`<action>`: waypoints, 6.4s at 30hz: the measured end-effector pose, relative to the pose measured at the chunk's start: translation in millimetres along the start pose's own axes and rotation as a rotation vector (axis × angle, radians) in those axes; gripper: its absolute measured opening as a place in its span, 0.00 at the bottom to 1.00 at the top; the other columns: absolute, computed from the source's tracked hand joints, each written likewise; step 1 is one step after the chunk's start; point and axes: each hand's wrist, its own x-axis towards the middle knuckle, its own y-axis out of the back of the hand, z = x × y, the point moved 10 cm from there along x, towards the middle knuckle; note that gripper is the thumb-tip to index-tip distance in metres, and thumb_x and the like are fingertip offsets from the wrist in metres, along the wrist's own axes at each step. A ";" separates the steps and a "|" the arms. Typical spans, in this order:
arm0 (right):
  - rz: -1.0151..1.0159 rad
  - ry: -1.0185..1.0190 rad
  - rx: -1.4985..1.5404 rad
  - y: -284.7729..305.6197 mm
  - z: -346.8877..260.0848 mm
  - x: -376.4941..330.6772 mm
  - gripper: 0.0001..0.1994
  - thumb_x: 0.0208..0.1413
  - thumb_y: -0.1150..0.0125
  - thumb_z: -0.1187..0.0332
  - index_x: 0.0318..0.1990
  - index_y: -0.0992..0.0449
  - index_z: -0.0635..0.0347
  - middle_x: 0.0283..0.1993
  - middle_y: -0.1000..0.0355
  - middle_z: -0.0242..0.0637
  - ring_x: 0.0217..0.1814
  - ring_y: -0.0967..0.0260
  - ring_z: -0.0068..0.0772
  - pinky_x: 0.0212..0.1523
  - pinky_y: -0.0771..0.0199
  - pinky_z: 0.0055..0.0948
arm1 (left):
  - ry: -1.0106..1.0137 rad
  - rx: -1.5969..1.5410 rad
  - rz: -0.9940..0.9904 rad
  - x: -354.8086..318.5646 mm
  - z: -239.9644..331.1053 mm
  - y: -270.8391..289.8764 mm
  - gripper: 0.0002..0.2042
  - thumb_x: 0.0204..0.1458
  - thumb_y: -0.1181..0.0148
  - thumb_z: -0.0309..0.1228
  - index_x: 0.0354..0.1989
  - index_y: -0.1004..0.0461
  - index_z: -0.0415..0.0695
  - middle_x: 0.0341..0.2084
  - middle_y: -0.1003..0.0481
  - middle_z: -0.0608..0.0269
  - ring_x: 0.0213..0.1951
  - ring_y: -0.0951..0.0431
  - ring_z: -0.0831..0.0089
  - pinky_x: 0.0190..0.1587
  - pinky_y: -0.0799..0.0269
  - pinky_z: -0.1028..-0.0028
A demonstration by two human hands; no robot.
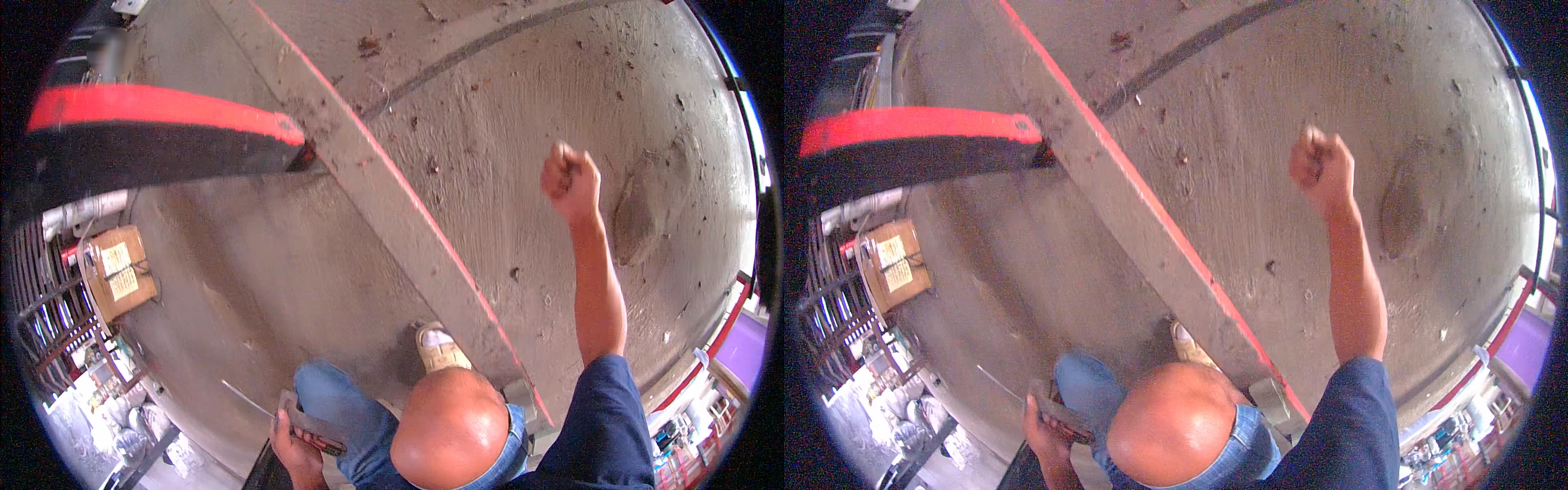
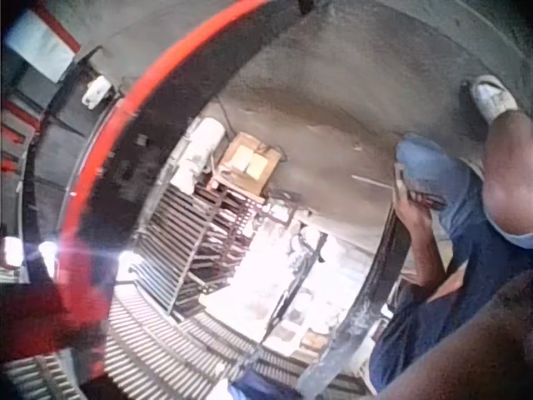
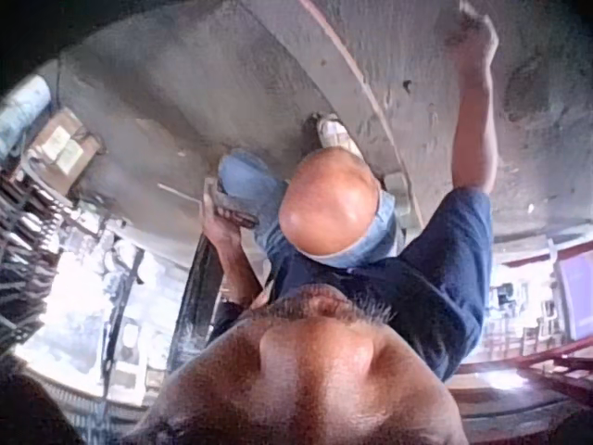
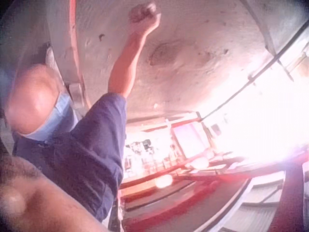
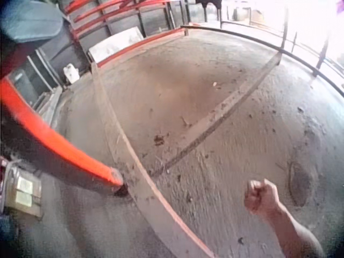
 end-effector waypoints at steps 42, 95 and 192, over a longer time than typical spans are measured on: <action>0.443 0.454 -1.023 -261.1 -5.5 -576.5 0.19 0.60 0.42 0.61 0.16 0.34 0.49 0.17 0.47 0.17 0.21 0.53 0.10 0.20 0.54 0.21 | -0.036 -0.438 -0.646 -41.6 -87.5 9.1 0.14 0.58 0.42 0.39 0.26 0.37 0.48 0.16 0.44 0.73 0.16 0.42 0.80 0.19 0.43 0.75; 0.198 0.477 -1.256 -593.2 -307.9 -821.6 0.25 0.49 0.33 0.66 0.57 0.29 0.61 0.50 0.27 0.49 0.51 0.28 0.49 0.51 0.28 0.38 | -0.100 0.020 -1.124 -657.1 165.8 200.6 0.08 0.59 0.43 0.35 0.30 0.34 0.51 0.14 0.38 0.75 0.14 0.39 0.81 0.17 0.41 0.78; 2.412 0.808 -0.413 -465.7 -298.4 -1323.5 0.22 0.64 0.57 0.52 0.34 0.31 0.66 0.24 0.37 0.45 0.29 0.37 0.32 0.34 0.35 0.39 | -0.716 0.279 -2.058 -1035.0 192.0 27.4 0.32 0.63 0.61 0.53 0.68 0.45 0.43 0.62 0.40 0.53 0.61 0.38 0.58 0.63 0.43 0.61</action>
